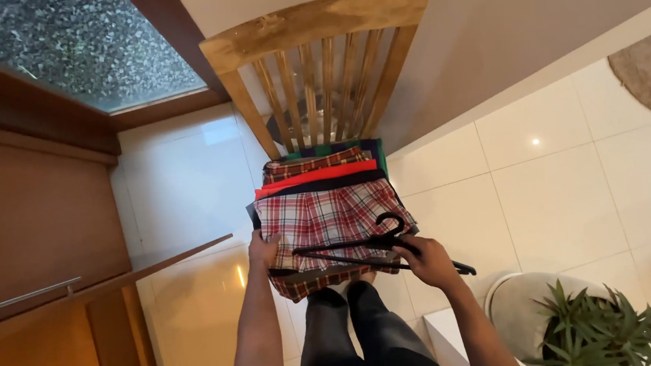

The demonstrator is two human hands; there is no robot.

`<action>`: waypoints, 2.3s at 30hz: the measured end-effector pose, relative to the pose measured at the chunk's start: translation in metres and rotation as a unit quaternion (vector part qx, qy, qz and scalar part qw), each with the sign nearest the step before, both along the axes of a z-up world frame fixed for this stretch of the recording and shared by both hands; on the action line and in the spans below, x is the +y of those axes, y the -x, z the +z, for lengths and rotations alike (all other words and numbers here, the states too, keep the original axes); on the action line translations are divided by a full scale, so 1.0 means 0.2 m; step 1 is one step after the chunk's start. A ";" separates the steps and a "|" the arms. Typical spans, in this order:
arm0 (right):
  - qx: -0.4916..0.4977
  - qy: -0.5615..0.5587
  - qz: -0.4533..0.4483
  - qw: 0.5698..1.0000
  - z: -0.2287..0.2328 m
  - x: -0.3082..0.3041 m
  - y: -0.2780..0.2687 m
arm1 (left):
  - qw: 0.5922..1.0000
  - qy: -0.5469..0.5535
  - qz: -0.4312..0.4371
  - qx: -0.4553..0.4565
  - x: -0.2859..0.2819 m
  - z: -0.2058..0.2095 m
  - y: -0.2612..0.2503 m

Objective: The person is taking clothes from a stack on a chair, putting them onto hangers, and hanging them inside a closet.

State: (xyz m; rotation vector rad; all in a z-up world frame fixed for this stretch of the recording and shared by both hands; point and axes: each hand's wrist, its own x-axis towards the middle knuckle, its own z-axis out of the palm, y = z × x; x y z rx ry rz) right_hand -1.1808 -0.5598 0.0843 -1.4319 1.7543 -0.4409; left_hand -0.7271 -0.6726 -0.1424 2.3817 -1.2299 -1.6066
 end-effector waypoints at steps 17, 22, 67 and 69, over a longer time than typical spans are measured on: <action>-0.033 0.005 -0.226 0.974 0.26 -0.08 -0.12 | 0.862 0.040 0.350 0.365 -0.06 1.23 0.66; -0.114 -0.075 -0.197 0.971 0.51 -0.07 -0.42 | 0.843 0.009 0.320 0.432 0.04 0.99 0.72; 0.018 0.161 -0.245 0.956 0.10 0.26 -0.35 | 0.797 0.147 0.307 0.500 0.40 2.06 0.90; -0.028 0.179 -0.258 0.949 0.23 0.20 -0.33 | 0.798 0.163 0.298 0.498 0.39 2.04 0.85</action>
